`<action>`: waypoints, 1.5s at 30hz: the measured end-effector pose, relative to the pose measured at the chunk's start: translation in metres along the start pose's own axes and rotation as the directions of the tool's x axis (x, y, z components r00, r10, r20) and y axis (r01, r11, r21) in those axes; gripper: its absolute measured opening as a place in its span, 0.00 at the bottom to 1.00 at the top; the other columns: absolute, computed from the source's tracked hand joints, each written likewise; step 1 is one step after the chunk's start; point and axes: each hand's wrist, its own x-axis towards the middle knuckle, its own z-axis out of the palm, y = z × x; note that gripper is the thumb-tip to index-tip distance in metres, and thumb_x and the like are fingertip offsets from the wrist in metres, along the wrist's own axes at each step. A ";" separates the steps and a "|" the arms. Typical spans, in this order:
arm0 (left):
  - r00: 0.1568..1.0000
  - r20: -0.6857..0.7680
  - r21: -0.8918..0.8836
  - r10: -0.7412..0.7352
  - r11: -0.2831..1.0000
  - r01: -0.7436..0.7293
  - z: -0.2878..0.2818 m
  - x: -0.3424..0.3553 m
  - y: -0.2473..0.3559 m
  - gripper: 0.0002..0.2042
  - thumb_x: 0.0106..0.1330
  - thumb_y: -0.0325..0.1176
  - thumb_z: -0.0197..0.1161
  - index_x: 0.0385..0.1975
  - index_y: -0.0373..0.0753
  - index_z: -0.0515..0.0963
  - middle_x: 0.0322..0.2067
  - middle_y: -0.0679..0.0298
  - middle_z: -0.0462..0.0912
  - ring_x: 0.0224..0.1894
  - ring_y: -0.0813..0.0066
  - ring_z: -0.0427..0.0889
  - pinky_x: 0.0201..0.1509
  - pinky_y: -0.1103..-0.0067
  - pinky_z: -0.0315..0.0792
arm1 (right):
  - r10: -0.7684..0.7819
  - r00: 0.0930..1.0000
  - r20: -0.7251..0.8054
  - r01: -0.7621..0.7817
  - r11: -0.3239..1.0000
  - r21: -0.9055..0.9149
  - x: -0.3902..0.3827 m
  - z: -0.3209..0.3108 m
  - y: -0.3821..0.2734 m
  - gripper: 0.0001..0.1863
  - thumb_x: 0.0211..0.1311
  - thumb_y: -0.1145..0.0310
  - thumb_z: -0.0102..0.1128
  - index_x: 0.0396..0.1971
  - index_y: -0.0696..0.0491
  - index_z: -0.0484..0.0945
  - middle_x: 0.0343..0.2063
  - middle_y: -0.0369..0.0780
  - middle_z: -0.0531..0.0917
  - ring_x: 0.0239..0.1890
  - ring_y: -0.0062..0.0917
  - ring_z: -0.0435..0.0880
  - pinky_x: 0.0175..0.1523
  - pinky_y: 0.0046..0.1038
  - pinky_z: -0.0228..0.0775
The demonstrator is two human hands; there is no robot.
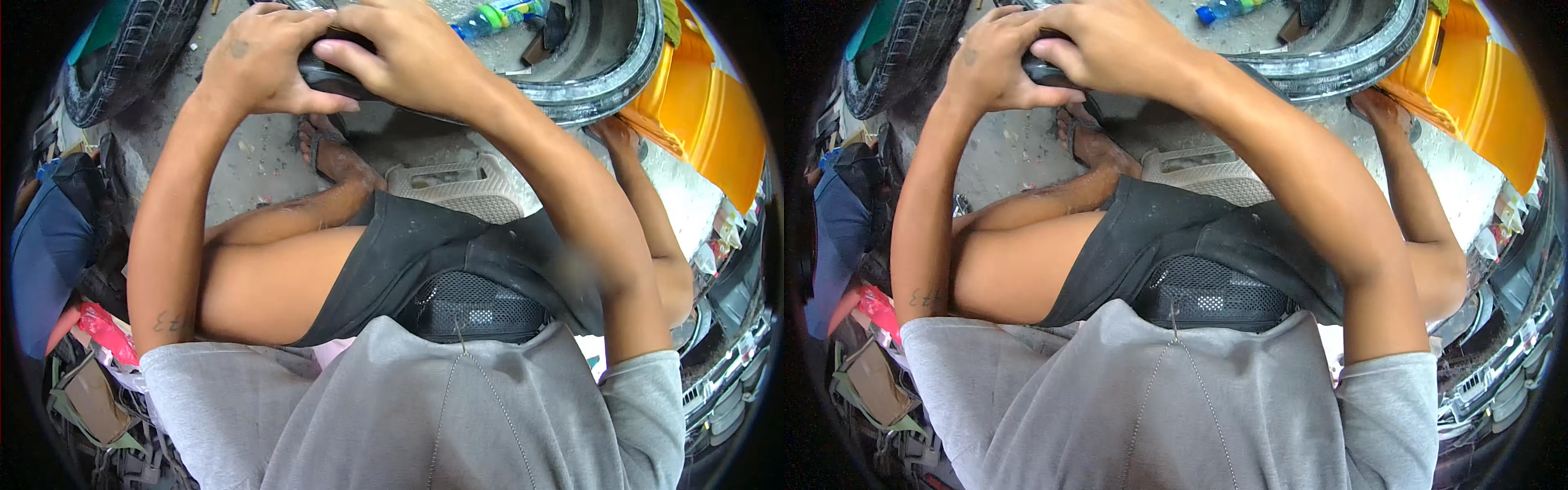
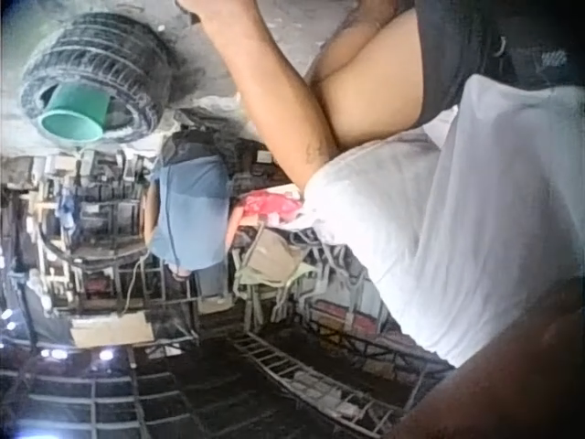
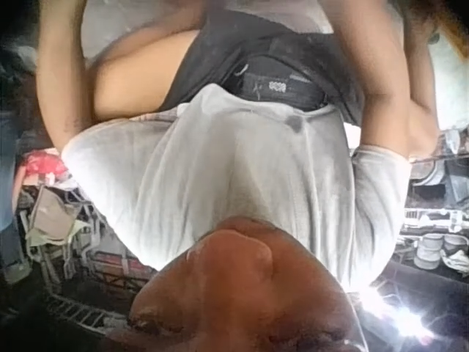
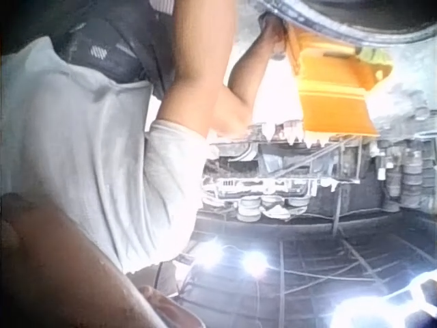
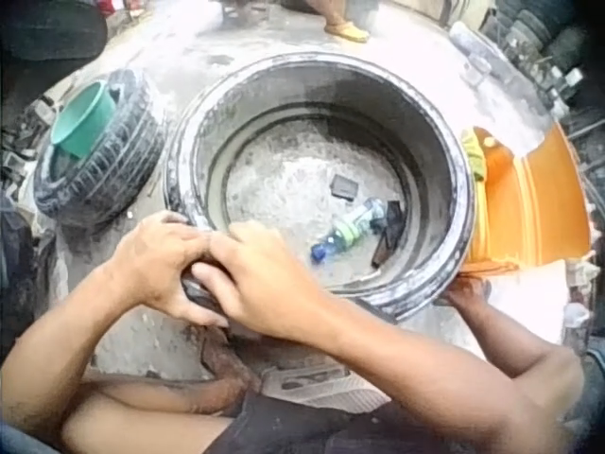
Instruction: Sanding and preparing a piece of vehicle bodywork for repair.
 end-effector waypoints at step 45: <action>0.998 0.064 0.099 -0.003 0.995 -0.003 -0.013 0.008 0.002 0.42 0.41 0.70 0.79 0.45 0.37 0.84 0.42 0.56 0.89 0.44 0.59 0.89 0.56 0.68 0.75 | -0.049 0.971 0.235 0.101 0.972 -0.213 -0.050 -0.076 0.002 0.14 0.67 0.61 0.71 0.36 0.58 0.83 0.32 0.45 0.74 0.37 0.39 0.75 0.43 0.36 0.67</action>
